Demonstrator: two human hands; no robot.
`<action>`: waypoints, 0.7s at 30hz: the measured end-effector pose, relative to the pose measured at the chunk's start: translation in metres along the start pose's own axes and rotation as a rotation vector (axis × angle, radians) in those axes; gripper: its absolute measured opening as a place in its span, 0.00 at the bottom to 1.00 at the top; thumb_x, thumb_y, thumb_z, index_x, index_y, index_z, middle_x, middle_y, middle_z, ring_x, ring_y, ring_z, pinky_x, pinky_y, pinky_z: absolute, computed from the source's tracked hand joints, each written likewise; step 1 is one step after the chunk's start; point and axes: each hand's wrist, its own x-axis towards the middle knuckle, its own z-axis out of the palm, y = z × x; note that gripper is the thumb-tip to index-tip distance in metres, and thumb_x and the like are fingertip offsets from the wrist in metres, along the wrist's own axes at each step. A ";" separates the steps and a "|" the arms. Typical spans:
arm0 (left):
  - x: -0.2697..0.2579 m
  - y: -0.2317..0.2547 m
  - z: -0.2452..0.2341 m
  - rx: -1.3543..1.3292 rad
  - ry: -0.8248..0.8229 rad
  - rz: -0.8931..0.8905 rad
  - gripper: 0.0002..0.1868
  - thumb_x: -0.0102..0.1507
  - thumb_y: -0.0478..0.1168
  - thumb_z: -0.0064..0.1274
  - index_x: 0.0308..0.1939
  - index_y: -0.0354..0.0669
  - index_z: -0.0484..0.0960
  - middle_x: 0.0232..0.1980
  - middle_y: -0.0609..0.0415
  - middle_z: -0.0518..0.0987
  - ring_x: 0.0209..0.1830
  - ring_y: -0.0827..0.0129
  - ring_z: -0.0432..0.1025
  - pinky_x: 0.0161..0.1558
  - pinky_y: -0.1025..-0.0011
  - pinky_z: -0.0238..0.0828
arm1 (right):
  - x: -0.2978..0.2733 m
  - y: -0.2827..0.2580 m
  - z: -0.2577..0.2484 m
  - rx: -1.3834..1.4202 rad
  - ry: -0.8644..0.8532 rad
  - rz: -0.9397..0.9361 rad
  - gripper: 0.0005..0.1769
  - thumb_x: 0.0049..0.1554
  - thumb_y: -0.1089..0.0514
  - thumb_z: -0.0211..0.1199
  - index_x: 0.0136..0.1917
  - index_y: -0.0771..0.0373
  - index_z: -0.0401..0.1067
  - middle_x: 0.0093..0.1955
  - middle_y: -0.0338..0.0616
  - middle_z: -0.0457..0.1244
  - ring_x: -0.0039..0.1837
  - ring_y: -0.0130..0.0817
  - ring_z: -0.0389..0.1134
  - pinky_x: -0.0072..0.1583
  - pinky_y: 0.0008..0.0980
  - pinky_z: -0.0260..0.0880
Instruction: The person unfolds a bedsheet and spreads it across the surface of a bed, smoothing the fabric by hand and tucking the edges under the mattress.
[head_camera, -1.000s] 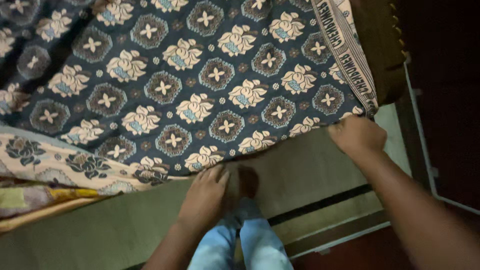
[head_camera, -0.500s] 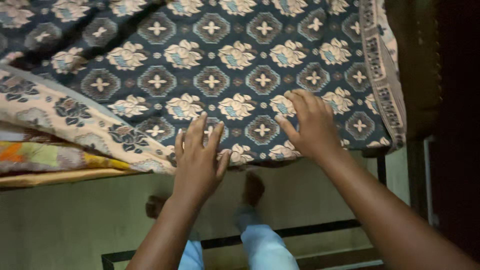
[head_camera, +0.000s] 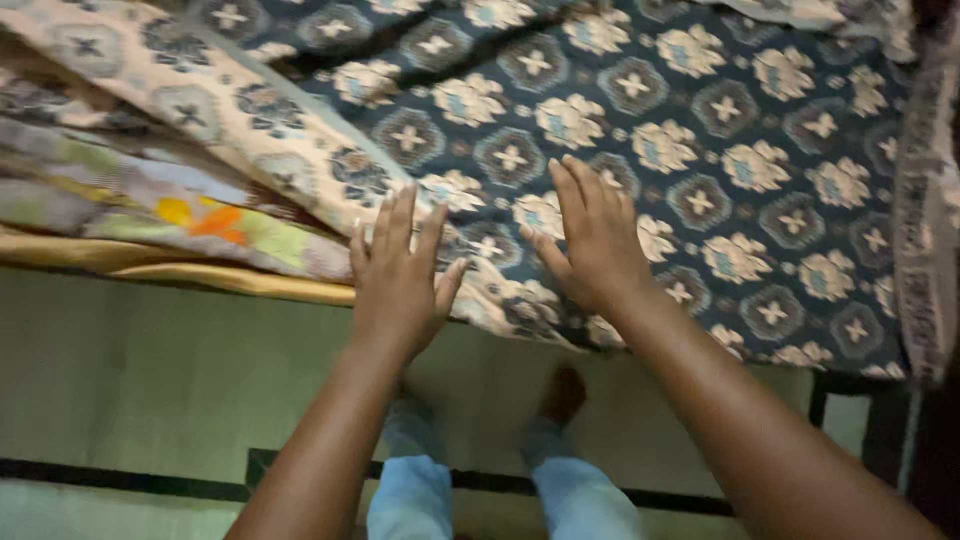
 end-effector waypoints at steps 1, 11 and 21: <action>0.000 -0.012 -0.006 -0.002 0.006 -0.007 0.39 0.60 0.53 0.59 0.73 0.49 0.67 0.79 0.40 0.57 0.78 0.47 0.50 0.72 0.38 0.40 | 0.010 -0.014 0.003 -0.005 0.006 -0.021 0.43 0.61 0.42 0.63 0.79 0.67 0.53 0.79 0.59 0.50 0.79 0.56 0.50 0.74 0.55 0.47; -0.008 -0.120 -0.052 -0.062 0.080 -0.121 0.36 0.63 0.55 0.59 0.72 0.48 0.68 0.79 0.39 0.56 0.79 0.44 0.51 0.71 0.34 0.43 | 0.091 -0.116 0.045 0.037 -0.021 -0.050 0.43 0.60 0.44 0.64 0.79 0.68 0.53 0.78 0.61 0.52 0.78 0.57 0.53 0.74 0.54 0.52; -0.013 -0.208 -0.096 -0.110 0.139 -0.165 0.37 0.62 0.54 0.59 0.73 0.49 0.67 0.79 0.38 0.55 0.79 0.43 0.50 0.73 0.34 0.42 | 0.169 -0.190 0.063 0.008 -0.102 0.078 0.45 0.60 0.40 0.64 0.80 0.64 0.53 0.79 0.63 0.51 0.79 0.59 0.51 0.74 0.56 0.50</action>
